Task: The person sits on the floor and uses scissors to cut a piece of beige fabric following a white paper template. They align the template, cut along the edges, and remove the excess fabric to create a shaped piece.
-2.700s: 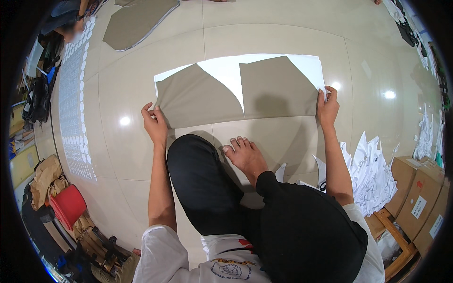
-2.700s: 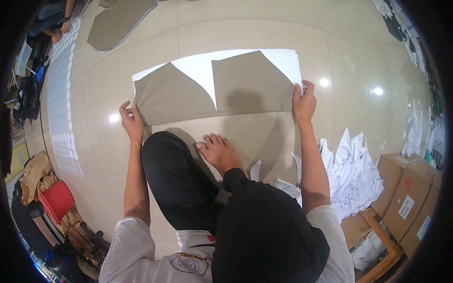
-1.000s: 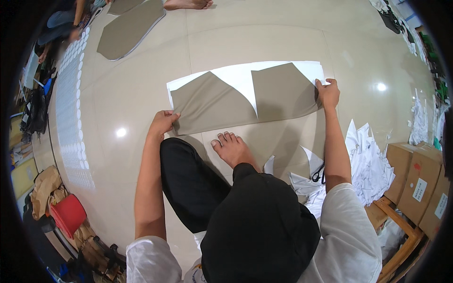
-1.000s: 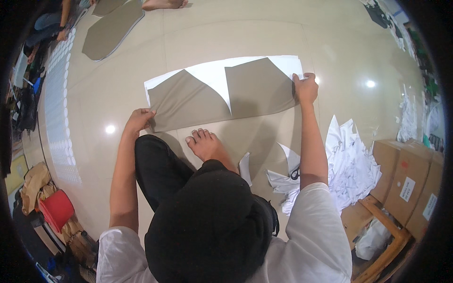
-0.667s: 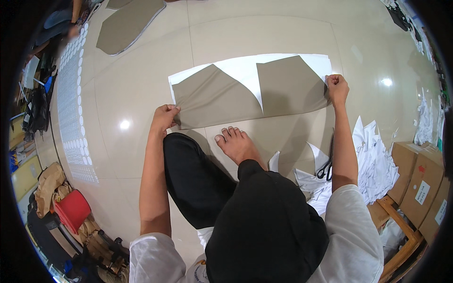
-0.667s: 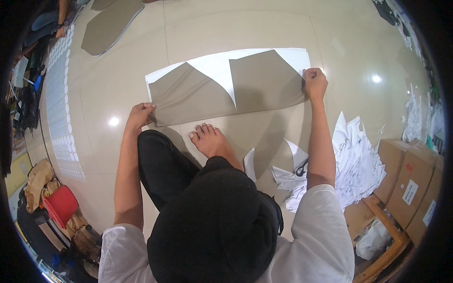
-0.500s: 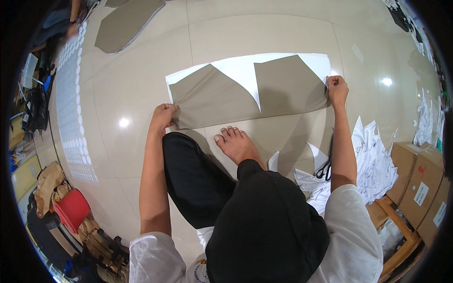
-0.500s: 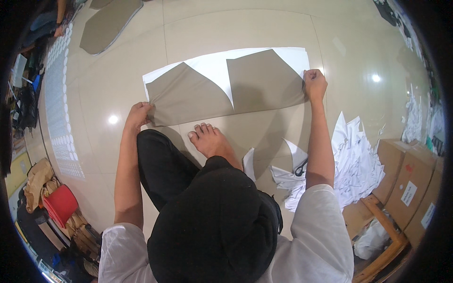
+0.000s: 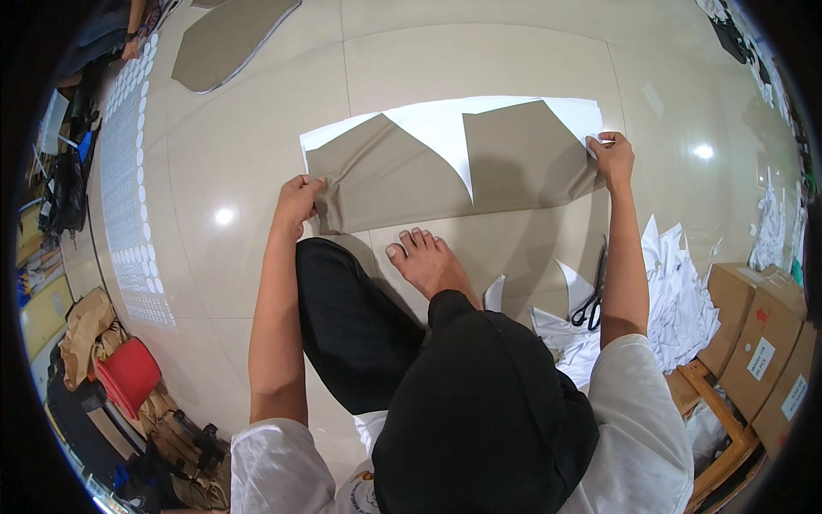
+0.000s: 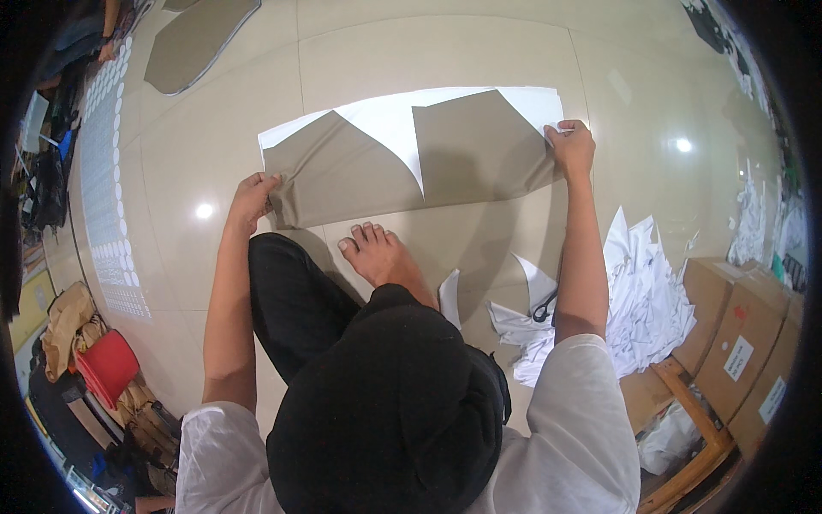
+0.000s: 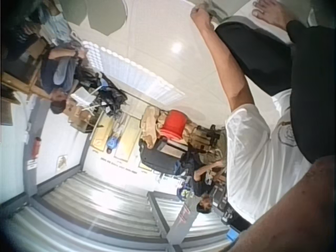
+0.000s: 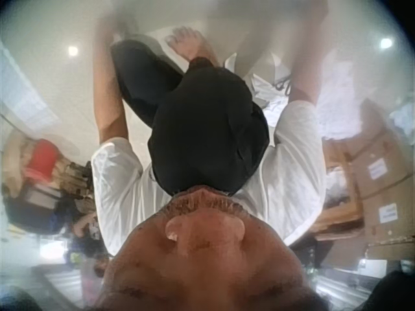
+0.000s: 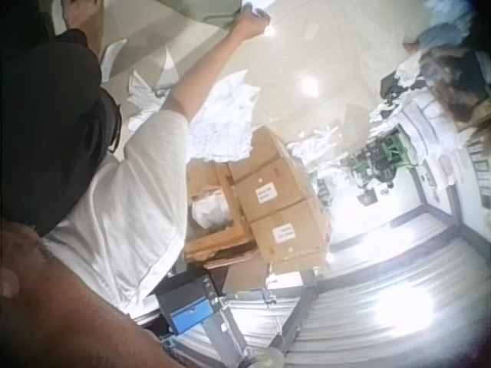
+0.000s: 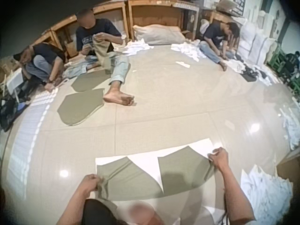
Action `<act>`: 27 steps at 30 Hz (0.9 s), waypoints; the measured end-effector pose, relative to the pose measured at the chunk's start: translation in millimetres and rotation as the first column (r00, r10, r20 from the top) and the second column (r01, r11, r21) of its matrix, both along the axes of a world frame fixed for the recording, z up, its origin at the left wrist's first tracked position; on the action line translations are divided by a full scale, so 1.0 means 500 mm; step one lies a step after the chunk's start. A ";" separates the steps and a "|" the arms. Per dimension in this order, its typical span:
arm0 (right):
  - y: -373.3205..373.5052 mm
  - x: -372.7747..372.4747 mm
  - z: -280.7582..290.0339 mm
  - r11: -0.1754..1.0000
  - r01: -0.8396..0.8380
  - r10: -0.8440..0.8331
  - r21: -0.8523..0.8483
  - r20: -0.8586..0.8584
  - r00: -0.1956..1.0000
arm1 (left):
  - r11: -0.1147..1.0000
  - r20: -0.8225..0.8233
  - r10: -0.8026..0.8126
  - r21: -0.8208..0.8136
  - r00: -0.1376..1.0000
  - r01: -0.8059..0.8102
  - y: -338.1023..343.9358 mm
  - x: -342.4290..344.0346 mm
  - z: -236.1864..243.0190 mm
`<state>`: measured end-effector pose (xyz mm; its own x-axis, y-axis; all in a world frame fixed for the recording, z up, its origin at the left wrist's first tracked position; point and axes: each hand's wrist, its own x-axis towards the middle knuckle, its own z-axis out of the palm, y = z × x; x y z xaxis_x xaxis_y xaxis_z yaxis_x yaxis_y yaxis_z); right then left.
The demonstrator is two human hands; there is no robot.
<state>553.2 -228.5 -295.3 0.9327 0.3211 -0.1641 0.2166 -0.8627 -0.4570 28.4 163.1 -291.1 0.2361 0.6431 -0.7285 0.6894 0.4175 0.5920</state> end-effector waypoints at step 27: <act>0.006 -0.002 -0.007 1.000 0.002 -0.001 -0.028 0.030 1.000 | 0.828 -0.063 0.098 0.558 0.993 -0.046 0.033 0.043 -0.059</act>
